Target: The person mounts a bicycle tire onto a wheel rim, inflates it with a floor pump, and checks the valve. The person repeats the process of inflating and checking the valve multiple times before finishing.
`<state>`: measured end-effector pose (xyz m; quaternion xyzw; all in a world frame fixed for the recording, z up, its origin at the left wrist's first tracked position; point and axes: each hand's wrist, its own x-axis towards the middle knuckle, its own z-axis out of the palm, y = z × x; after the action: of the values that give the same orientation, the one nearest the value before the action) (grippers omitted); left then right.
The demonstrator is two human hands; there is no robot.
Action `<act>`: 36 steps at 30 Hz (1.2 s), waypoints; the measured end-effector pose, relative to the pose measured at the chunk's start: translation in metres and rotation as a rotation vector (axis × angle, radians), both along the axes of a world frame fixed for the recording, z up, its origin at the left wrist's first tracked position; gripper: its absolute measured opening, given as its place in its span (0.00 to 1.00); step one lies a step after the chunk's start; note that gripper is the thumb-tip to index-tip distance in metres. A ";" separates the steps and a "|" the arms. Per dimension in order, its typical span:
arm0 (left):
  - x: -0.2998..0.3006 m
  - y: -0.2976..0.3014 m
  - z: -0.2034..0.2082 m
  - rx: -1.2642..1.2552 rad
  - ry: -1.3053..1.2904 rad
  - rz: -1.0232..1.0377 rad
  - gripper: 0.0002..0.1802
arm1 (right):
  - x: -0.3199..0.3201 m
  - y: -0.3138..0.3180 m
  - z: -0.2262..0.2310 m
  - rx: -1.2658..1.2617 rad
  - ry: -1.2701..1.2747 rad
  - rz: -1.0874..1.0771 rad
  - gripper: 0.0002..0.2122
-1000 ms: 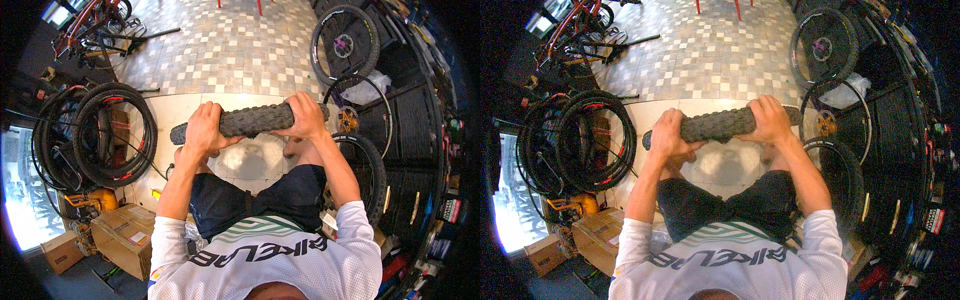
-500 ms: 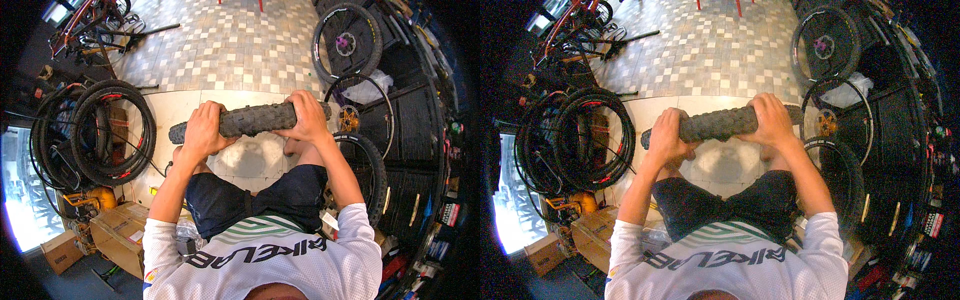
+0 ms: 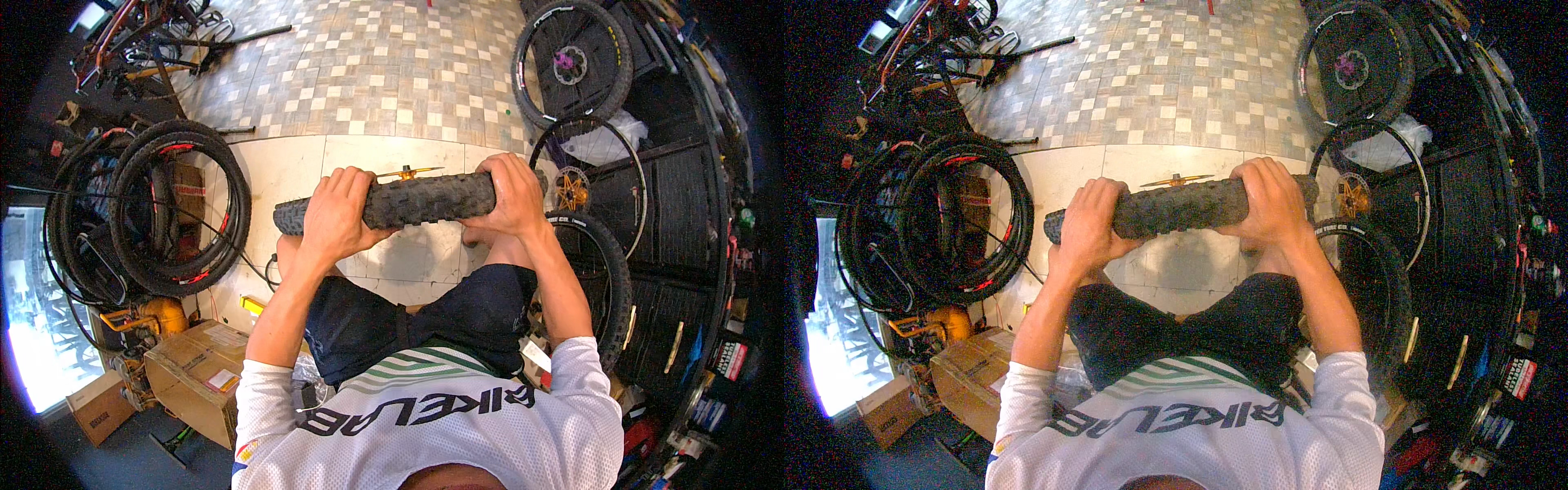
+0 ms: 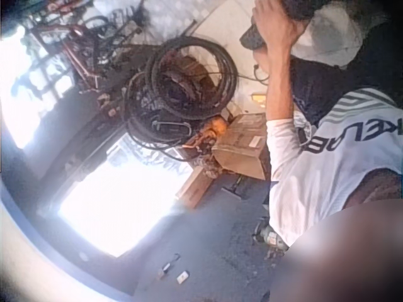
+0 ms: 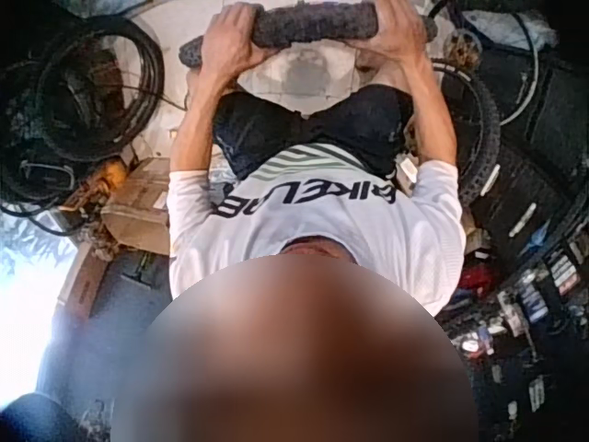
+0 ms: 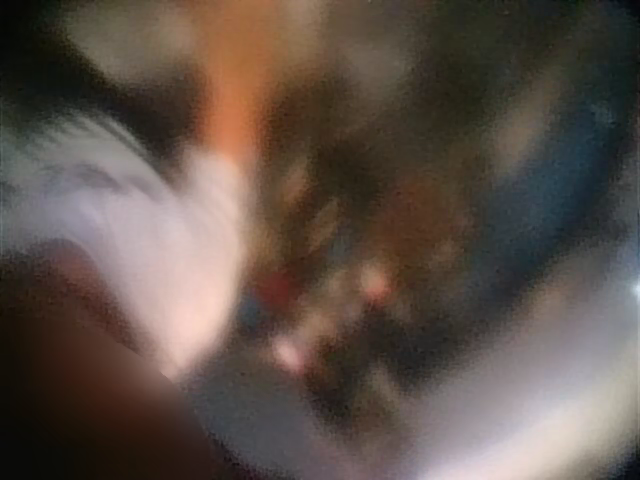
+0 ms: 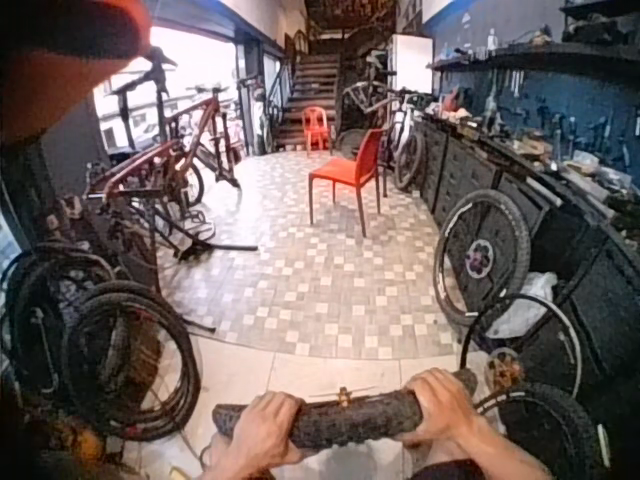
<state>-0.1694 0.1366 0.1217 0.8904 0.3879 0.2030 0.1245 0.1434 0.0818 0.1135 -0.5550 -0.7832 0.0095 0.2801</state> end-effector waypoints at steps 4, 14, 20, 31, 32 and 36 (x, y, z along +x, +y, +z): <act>-0.002 0.007 0.003 -0.042 0.030 0.036 0.39 | -0.004 0.005 0.003 -0.031 0.001 0.015 0.36; -0.043 0.061 0.006 0.043 0.077 -0.027 0.40 | 0.125 -0.006 -0.059 -0.511 0.030 -0.310 0.47; -0.096 0.110 0.032 -0.129 -0.043 0.167 0.39 | 0.094 0.051 0.029 -0.305 -0.172 -0.165 0.34; 0.000 0.090 0.049 0.048 0.098 0.043 0.61 | -0.029 0.100 0.072 0.102 -0.341 0.104 0.46; 0.010 0.091 0.050 0.149 0.137 0.134 0.60 | -0.027 0.098 0.078 0.090 -0.303 0.085 0.46; -0.007 0.114 0.030 -0.170 0.169 0.116 0.52 | -0.010 0.086 0.095 0.024 -0.232 0.023 0.49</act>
<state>-0.1764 0.2503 0.1516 0.8667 0.4635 0.1007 0.1547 0.1335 0.1673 0.2087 -0.5399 -0.8169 -0.0608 0.1938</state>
